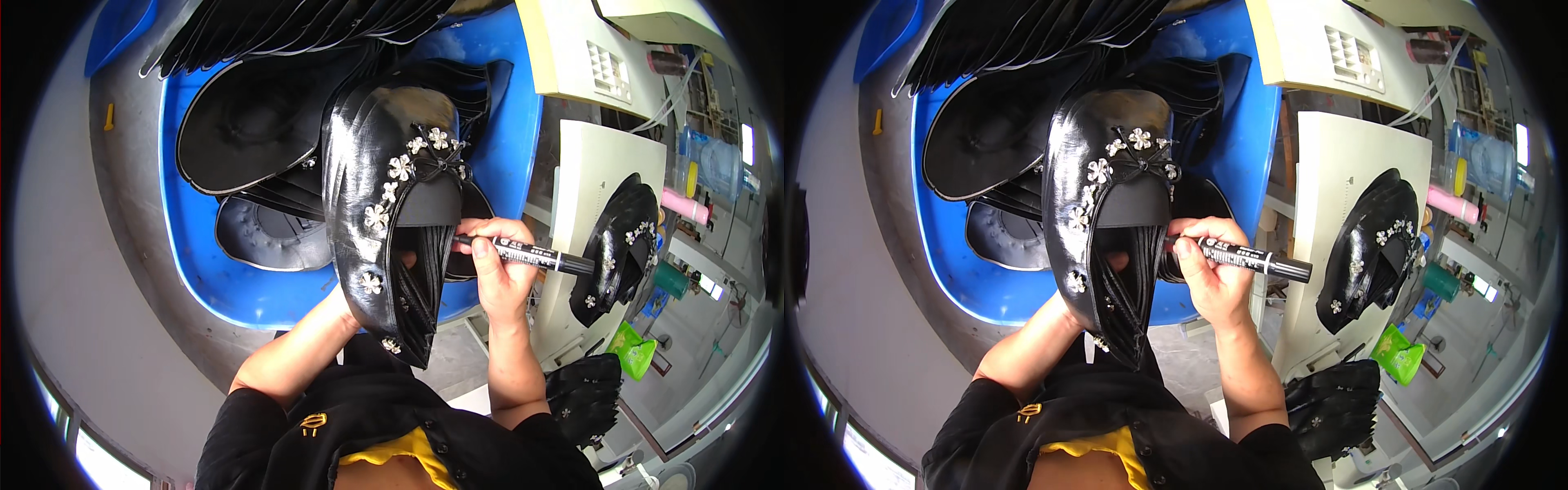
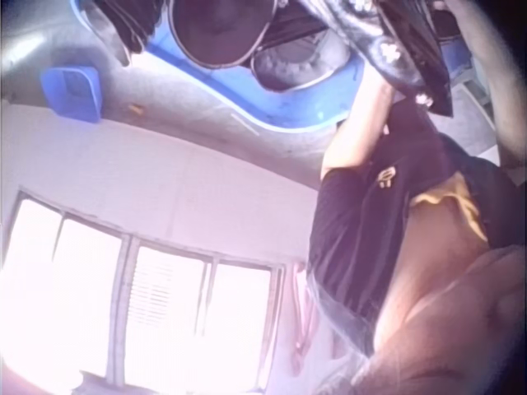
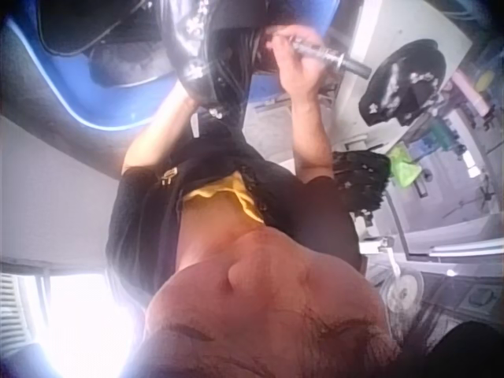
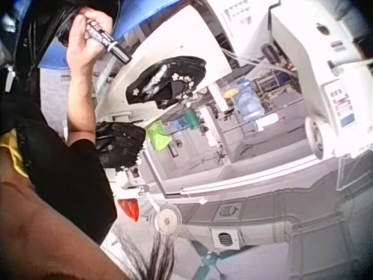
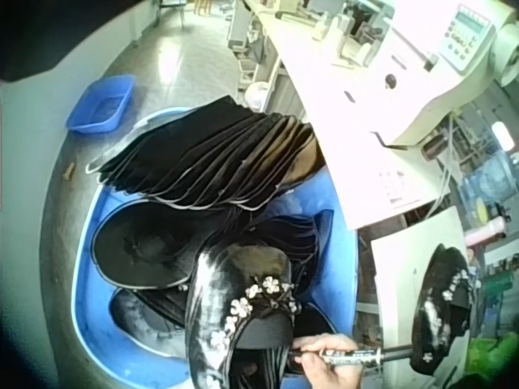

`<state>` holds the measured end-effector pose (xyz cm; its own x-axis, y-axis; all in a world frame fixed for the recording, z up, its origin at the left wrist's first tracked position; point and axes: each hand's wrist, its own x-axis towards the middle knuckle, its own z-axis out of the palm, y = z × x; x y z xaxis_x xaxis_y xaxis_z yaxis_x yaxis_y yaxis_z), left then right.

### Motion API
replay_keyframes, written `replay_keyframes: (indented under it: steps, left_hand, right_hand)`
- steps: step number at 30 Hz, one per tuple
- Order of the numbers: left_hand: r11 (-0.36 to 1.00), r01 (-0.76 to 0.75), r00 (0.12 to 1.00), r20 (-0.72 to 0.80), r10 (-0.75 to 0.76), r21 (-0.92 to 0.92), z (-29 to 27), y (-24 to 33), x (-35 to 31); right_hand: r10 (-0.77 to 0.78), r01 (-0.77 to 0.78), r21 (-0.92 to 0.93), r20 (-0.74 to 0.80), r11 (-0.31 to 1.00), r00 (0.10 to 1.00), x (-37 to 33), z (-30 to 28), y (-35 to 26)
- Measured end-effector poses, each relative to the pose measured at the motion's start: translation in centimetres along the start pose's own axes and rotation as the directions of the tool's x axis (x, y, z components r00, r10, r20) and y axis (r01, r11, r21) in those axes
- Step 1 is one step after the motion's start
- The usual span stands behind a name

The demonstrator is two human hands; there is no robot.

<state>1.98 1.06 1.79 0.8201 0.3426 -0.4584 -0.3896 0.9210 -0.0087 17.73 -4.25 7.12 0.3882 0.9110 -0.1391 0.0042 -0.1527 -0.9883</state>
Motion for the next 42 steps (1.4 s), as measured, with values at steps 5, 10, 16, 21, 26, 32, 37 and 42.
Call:
replay_keyframes:
  steps: [5,10,16,21,26,32,37,42]
  left_hand:
    - [1.000,0.001,1.000,-0.006,-0.001,-0.014,0.0,0.0,0.0]
    - [1.000,-0.006,1.000,-0.010,0.006,-0.023,0.1,0.0,-0.1]
    - [0.999,-0.017,1.000,-0.009,0.016,-0.034,0.5,0.3,-0.5]
    - [0.999,-0.006,1.000,-0.026,0.005,-0.040,0.4,0.3,-0.3]
    - [0.999,0.008,0.999,-0.051,-0.011,-0.043,0.1,0.1,-0.3]
    - [0.998,0.011,0.996,-0.085,-0.016,-0.060,0.1,0.2,-0.4]
    - [0.994,-0.009,0.991,-0.135,-0.006,-0.106,0.2,0.5,-0.5]
    - [0.989,-0.032,0.999,0.005,0.033,-0.143,0.0,0.5,0.0]
  right_hand:
    - [0.001,-0.001,0.009,0.023,1.000,1.000,-0.2,0.0,-0.1]
    - [0.018,-0.017,0.019,-0.042,1.000,0.999,0.3,0.3,0.0]
    - [-0.001,0.001,-0.008,0.014,1.000,1.000,-0.1,0.3,-0.3]
    - [0.026,-0.027,-0.023,-0.045,0.999,0.999,0.6,0.5,-0.3]
    - [0.046,-0.046,0.005,0.049,0.999,0.998,-1.2,0.6,-1.3]
    - [-0.062,0.035,0.185,0.140,0.982,0.988,1.7,1.0,-3.3]
    - [-0.082,0.060,0.146,0.145,0.987,0.986,5.8,2.0,-3.7]
    - [-0.069,0.055,0.108,0.128,0.993,0.989,7.0,2.9,-4.1]
